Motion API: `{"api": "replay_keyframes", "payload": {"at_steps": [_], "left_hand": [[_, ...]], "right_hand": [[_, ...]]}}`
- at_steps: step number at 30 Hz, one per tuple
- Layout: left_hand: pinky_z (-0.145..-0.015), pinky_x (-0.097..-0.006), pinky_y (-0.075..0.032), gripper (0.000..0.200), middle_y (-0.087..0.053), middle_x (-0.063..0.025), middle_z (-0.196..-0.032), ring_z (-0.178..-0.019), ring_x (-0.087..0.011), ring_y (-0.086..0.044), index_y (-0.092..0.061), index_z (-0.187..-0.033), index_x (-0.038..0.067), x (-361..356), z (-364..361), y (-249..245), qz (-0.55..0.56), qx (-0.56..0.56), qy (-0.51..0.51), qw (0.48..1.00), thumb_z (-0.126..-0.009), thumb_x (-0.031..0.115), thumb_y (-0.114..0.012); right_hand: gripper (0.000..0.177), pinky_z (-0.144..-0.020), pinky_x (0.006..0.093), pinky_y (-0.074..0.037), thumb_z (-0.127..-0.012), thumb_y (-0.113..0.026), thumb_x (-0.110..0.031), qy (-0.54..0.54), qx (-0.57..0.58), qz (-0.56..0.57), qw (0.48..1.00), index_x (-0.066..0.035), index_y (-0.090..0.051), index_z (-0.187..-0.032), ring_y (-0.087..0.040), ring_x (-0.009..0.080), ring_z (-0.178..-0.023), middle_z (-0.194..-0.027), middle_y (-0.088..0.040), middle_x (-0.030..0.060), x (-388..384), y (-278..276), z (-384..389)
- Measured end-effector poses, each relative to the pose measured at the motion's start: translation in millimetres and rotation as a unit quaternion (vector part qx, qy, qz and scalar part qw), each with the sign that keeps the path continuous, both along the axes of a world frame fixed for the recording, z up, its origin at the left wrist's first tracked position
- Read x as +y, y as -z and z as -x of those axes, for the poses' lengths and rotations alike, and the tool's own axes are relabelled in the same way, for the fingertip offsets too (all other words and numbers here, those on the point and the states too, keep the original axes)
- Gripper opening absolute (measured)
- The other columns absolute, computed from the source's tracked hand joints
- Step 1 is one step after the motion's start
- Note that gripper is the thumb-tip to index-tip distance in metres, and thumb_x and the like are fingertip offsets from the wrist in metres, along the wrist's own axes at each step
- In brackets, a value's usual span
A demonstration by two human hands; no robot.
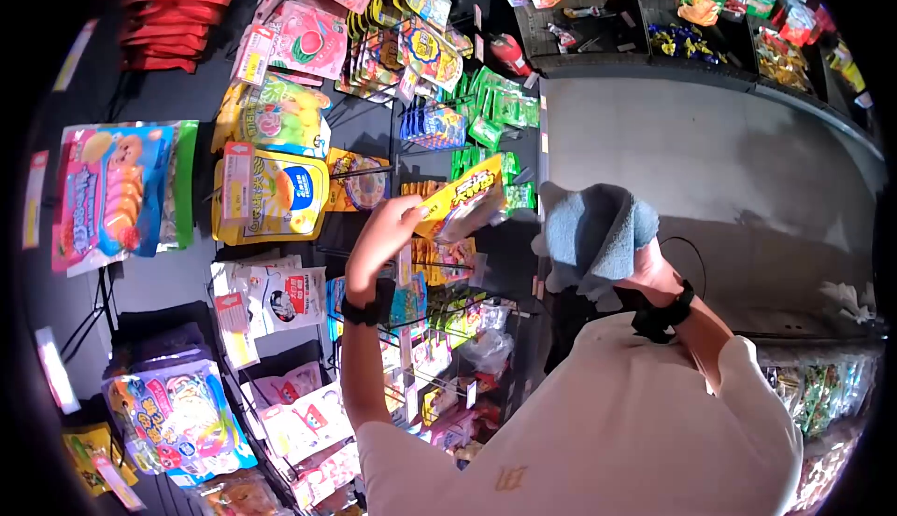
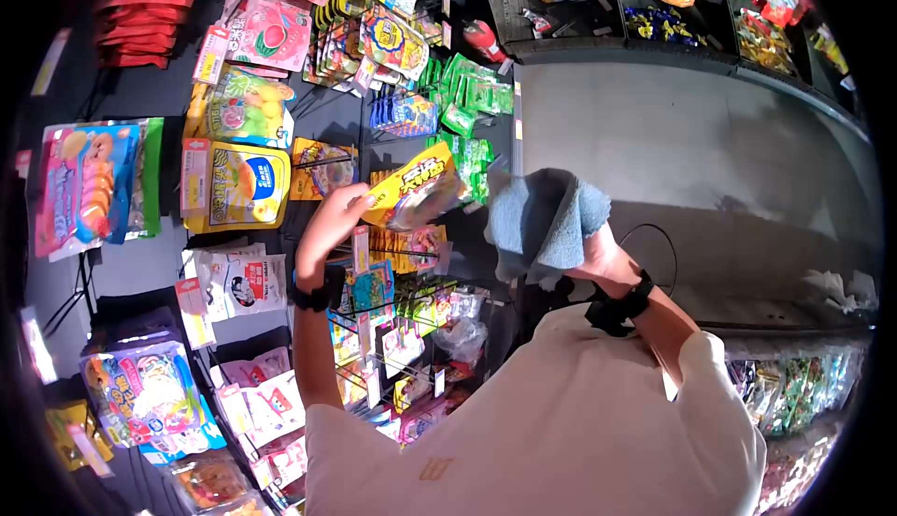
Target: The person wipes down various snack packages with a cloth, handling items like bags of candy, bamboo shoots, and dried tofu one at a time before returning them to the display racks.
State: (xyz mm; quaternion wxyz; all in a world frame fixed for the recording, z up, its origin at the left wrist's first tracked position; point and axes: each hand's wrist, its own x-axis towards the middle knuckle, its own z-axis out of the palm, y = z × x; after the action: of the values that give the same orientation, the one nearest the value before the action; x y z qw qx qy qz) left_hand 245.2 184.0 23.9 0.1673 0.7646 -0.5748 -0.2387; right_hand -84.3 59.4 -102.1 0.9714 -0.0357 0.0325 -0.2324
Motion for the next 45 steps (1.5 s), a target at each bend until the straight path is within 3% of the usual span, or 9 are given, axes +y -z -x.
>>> {"api": "replay_keyframes", "payload": {"at_steps": [6, 12, 26, 30, 32, 36, 40, 43, 45], "left_hand": [[-0.056, -0.0229, -0.027, 0.022, -0.038, 0.0058, -0.069, -0.065, -0.0027, -0.034, -0.047, -0.076, 0.001, 30.8, 65.2, -82.9, 0.153, 0.166, -0.083, 0.971, -0.094, 0.012, -0.054], [-0.097, -0.0348, -0.043, 0.034, -0.058, -0.0141, -0.121, -0.111, -0.021, -0.056, -0.052, -0.123, -0.008, 51.8, 107.3, -98.9, 0.398, 0.315, -0.278, 0.816, -0.094, 0.011, -0.054], [-0.097, -0.033, -0.042, 0.037, -0.059, -0.0133, -0.12, -0.112, -0.0205, -0.055, -0.052, -0.121, -0.008, 74.4, 118.7, -57.6, 0.408, 0.4, -0.246, 0.783, -0.098, 0.02, -0.048], [-0.092, -0.0334, -0.049, 0.038, -0.062, -0.0143, -0.117, -0.104, -0.0226, -0.063, -0.053, -0.122, -0.003, 80.8, 128.3, -51.0, 0.381, 0.375, -0.251, 0.807, -0.1, 0.027, -0.044], [-0.091, -0.0335, -0.05, 0.041, -0.062, -0.0144, -0.117, -0.104, -0.0232, -0.063, -0.052, -0.124, -0.001, 86.5, 106.4, -43.7, 0.271, 0.675, -0.213, 0.652, -0.102, 0.031, -0.04], [-0.092, -0.0362, -0.05, 0.051, -0.059, -0.0154, -0.122, -0.108, -0.0233, -0.062, -0.048, -0.129, 0.001, 98.0, 156.4, -30.8, 0.369, 0.245, -0.353, 0.824, -0.103, 0.041, -0.03], [-0.091, -0.0325, -0.048, 0.046, -0.06, -0.013, -0.121, -0.106, -0.0218, -0.062, -0.049, -0.127, -0.001, 119.2, 187.2, -9.4, 0.412, 0.504, -0.326, 0.685, -0.099, 0.035, -0.045], [-0.084, -0.0277, -0.048, 0.046, -0.061, -0.0114, -0.114, -0.1, -0.0183, -0.061, -0.051, -0.125, -0.004, 128.1, 212.6, 5.3, 0.306, 0.157, -0.383, 0.857, -0.097, 0.032, -0.051], [-0.084, -0.0272, -0.047, 0.045, -0.061, -0.0103, -0.112, -0.098, -0.0165, -0.061, -0.052, -0.124, -0.003, 121.7, 221.7, 5.8, 0.324, 0.249, -0.417, 0.812, -0.095, 0.031, -0.056]], "right_hand": [[0.049, -0.102, 0.0433, -0.04, -0.094, -0.048, -0.044, -0.004, 0.0, -0.046, 0.999, -0.011, -0.054, -0.129, -0.053, 0.0246, -0.119, -0.133, -0.055, 0.0063, -24.3, 19.1, 3.8], [0.052, -0.099, 0.0435, -0.044, -0.095, -0.052, -0.04, 0.059, 0.05, 0.21, 0.975, -0.009, -0.046, -0.136, -0.053, 0.0252, -0.119, -0.134, -0.053, 0.0104, -42.9, 6.8, -1.9], [0.024, -0.062, 0.0234, -0.049, -0.093, -0.06, -0.025, -0.187, 0.121, 0.294, 0.93, -0.006, -0.063, -0.109, -0.059, 0.0074, -0.079, -0.099, -0.064, 0.0006, -16.4, 79.9, -5.7], [0.03, -0.079, 0.0254, -0.048, -0.09, -0.064, -0.02, -0.19, 0.139, 0.343, 0.909, -0.001, -0.061, -0.114, -0.058, 0.0096, -0.093, -0.104, -0.063, 0.0047, 29.7, -76.3, -1.1], [0.03, -0.078, 0.0247, -0.047, -0.089, -0.065, -0.019, -0.198, 0.126, 0.339, 0.911, 0.0, -0.061, -0.113, -0.056, 0.009, -0.091, -0.102, -0.063, 0.0043, 30.7, -80.2, -1.5], [0.031, -0.08, 0.0254, -0.048, -0.09, -0.065, -0.018, -0.18, 0.138, 0.435, 0.871, 0.002, -0.06, -0.113, -0.056, 0.0089, -0.093, -0.105, -0.063, 0.0042, 34.0, -71.0, -0.2], [0.031, -0.078, 0.0257, -0.048, -0.09, -0.065, -0.02, -0.097, 0.143, 0.472, 0.865, 0.003, -0.061, -0.111, -0.056, 0.0079, -0.09, -0.102, -0.064, 0.0037, 39.5, -72.1, 1.4], [0.028, -0.073, 0.0238, -0.048, -0.088, -0.068, -0.019, -0.082, 0.194, 0.475, 0.854, 0.002, -0.062, -0.106, -0.055, 0.0068, -0.084, -0.093, -0.064, 0.0023, 44.6, -76.9, 4.1], [0.027, -0.071, 0.0237, -0.047, -0.088, -0.068, -0.018, -0.068, 0.193, 0.464, 0.862, 0.002, -0.062, -0.105, -0.055, 0.0068, -0.083, -0.092, -0.064, 0.0022, 48.6, -75.8, 8.3]]}}
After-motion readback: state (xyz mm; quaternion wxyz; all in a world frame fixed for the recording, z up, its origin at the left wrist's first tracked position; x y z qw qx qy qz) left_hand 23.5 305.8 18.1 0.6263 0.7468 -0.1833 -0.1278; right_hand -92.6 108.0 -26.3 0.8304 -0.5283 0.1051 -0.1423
